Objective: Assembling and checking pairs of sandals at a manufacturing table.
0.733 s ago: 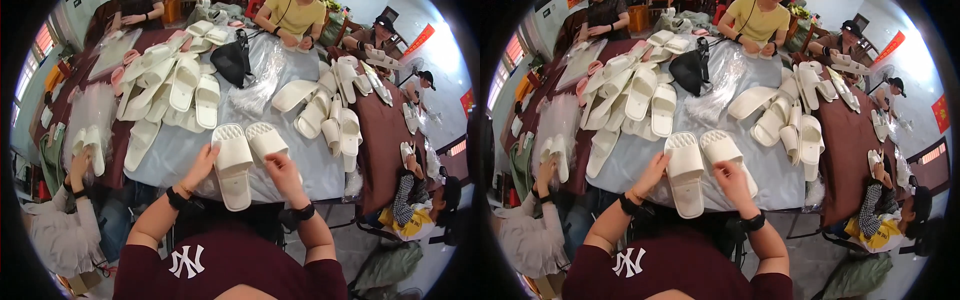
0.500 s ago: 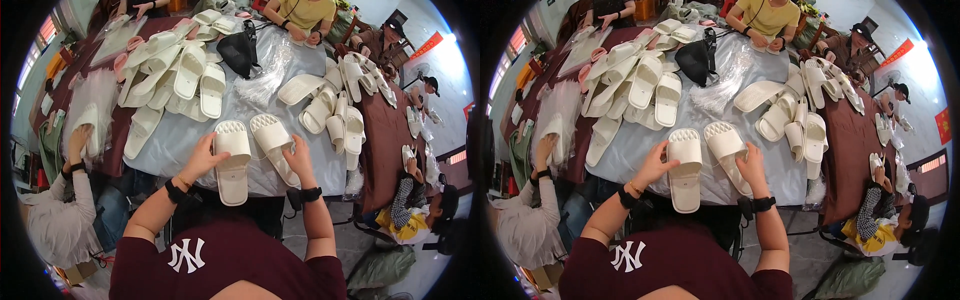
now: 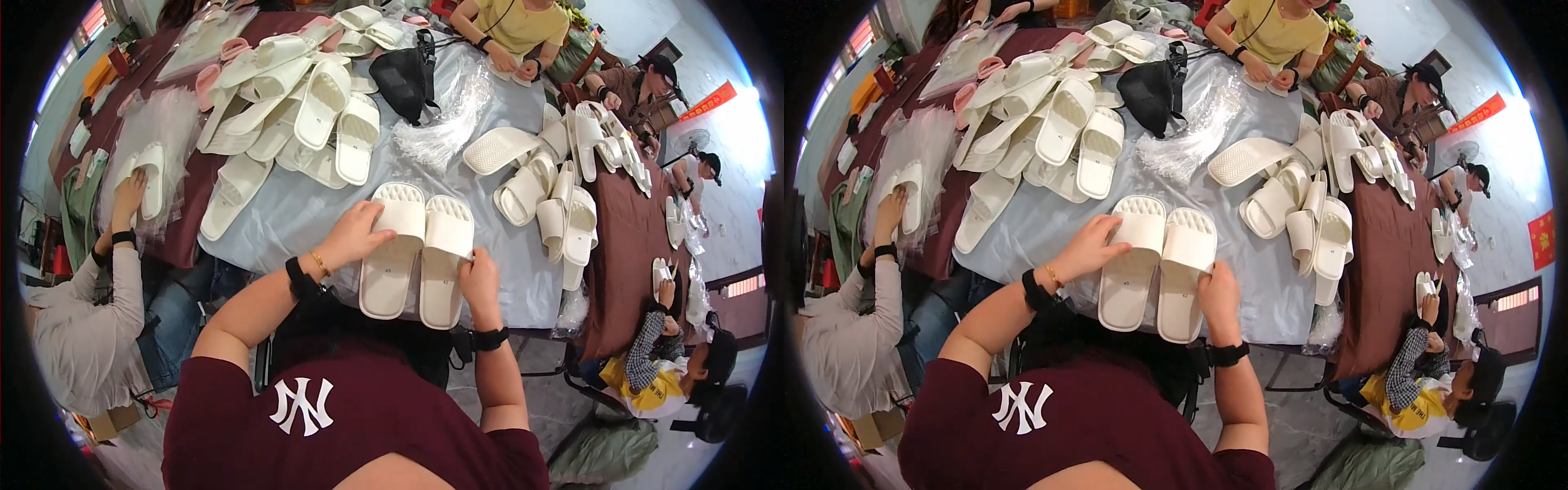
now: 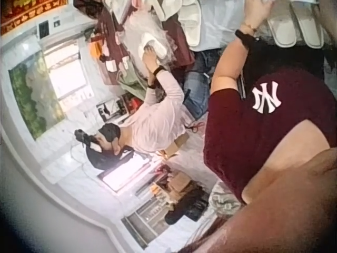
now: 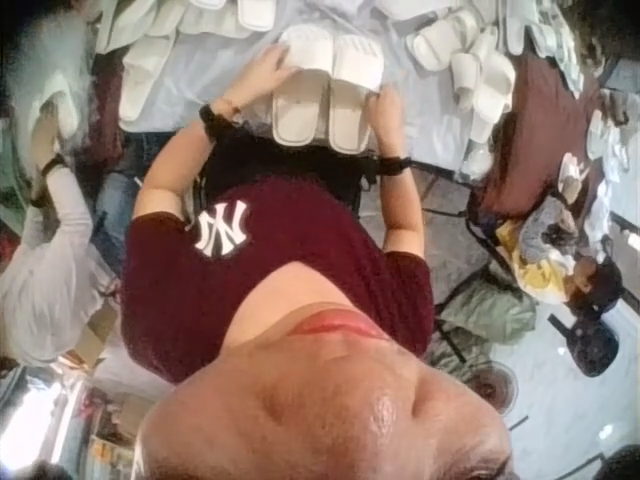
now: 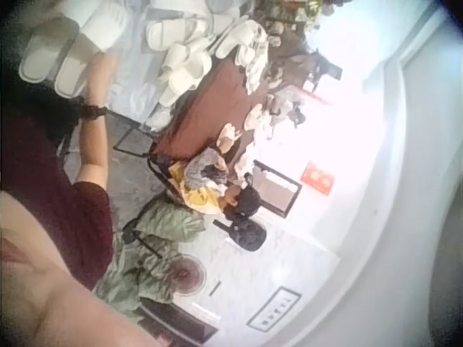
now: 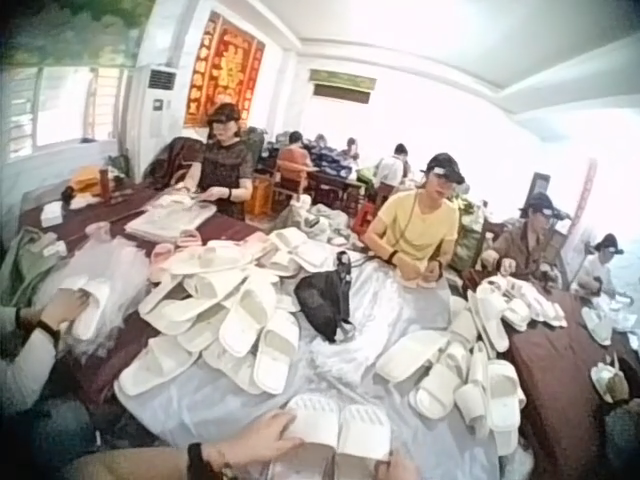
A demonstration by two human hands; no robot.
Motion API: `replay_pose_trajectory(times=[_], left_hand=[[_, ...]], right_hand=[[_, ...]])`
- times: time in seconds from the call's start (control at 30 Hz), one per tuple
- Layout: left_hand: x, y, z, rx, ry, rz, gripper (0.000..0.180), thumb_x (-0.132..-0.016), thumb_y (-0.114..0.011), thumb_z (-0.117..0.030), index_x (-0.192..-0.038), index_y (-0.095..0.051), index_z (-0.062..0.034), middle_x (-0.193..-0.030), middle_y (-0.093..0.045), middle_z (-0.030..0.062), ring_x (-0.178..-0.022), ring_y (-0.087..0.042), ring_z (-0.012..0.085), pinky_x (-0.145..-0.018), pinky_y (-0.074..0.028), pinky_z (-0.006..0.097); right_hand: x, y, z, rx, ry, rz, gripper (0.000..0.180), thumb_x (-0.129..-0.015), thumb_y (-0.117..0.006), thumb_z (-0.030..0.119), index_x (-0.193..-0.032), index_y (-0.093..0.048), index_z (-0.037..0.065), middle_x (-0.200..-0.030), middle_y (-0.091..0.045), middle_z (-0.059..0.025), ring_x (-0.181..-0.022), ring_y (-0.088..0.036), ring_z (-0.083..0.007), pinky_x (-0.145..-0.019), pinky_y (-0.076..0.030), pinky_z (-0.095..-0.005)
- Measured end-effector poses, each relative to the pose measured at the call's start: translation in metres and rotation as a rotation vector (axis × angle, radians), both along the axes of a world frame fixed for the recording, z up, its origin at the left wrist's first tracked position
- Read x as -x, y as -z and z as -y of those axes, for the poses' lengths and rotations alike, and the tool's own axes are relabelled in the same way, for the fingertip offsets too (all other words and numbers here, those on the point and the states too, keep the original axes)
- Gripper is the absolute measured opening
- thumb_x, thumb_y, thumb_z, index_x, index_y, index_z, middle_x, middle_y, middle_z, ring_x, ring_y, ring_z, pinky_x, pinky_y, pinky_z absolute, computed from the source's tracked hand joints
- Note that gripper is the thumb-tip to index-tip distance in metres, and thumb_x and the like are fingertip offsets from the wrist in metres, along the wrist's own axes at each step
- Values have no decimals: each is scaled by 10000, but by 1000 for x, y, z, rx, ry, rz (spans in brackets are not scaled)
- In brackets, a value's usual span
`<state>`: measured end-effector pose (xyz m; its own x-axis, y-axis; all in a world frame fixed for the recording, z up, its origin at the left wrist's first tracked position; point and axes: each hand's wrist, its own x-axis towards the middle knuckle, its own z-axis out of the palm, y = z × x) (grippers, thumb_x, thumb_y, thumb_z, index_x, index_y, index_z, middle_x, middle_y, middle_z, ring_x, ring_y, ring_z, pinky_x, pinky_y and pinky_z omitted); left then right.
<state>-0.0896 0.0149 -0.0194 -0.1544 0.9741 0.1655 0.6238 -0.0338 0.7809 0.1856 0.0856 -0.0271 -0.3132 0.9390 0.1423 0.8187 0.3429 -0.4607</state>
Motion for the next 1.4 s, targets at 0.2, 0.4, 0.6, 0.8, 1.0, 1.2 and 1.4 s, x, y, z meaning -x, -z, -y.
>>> replay_pose_trajectory(times=[0.2, 0.4, 0.6, 0.8, 1.0, 1.2, 1.4], left_hand=[[23, -22, -75, -63, -19, -195, 321, -810, -643, -228, -1038, -614, -4, -1012, -599, 177, -979, -556, 340, -849, -454, 400], [25, -22, -146, -208, -91, -518, 213, -775, -627, -162, -958, -630, -54, -910, -580, 145, -903, -563, 328, -801, -467, 410], [32, 7, -163, -277, -147, -621, 125, -754, -544, -126, -710, -636, -55, -814, -594, 140, -821, -586, 310, -692, -496, 415], [27, -13, -134, -271, -136, -652, 110, -767, -585, -147, -748, -619, -45, -807, -585, 124, -823, -576, 303, -703, -479, 417], [-2, -68, -29, -79, 322, -412, 170, -818, -543, -156, -771, -586, 1, -743, -579, 167, -754, -580, 342, -689, -463, 438], [-18, -100, 44, 365, 988, -46, 210, -849, -558, -197, -834, -594, 10, -760, -586, 175, -763, -581, 343, -694, -461, 414], [-9, -85, 40, 114, 513, 1, 166, -836, -589, -153, -856, -592, 12, -785, -602, 157, -740, -587, 307, -656, -462, 370]], right_hand=[[2, -7, 11, 179, 17, -133, 271, -783, -535, 109, -1024, -589, -2, -834, -631, -208, -735, -609, -363, -649, -468, -452], [-8, 17, 17, 103, 26, -307, 277, -783, -588, 75, -1044, -604, -17, -694, -625, -109, -592, -589, -193, -556, -467, -331], [-9, 23, 28, 89, 72, -431, 270, -775, -614, 87, -1028, -613, -8, -752, -609, -132, -637, -583, -243, -593, -473, -348], [-11, 25, 29, 172, 60, -495, 256, -785, -608, 63, -1031, -610, -10, -741, -592, -91, -633, -569, -180, -592, -470, -304], [-13, 19, 27, 63, 44, -821, 189, -838, -546, 12, -1015, -613, 2, -779, -581, -64, -689, -554, -126, -635, -459, -266], [38, -71, 52, 95, -406, -685, 210, -868, -553, 35, -1069, -602, 0, -943, -656, -103, -810, -621, -181, -745, -482, -276], [46, -75, 85, 768, -489, -670, 234, -918, -515, 96, -1128, -566, 8, -849, -666, -80, -784, -633, -149, -731, -484, -264]])
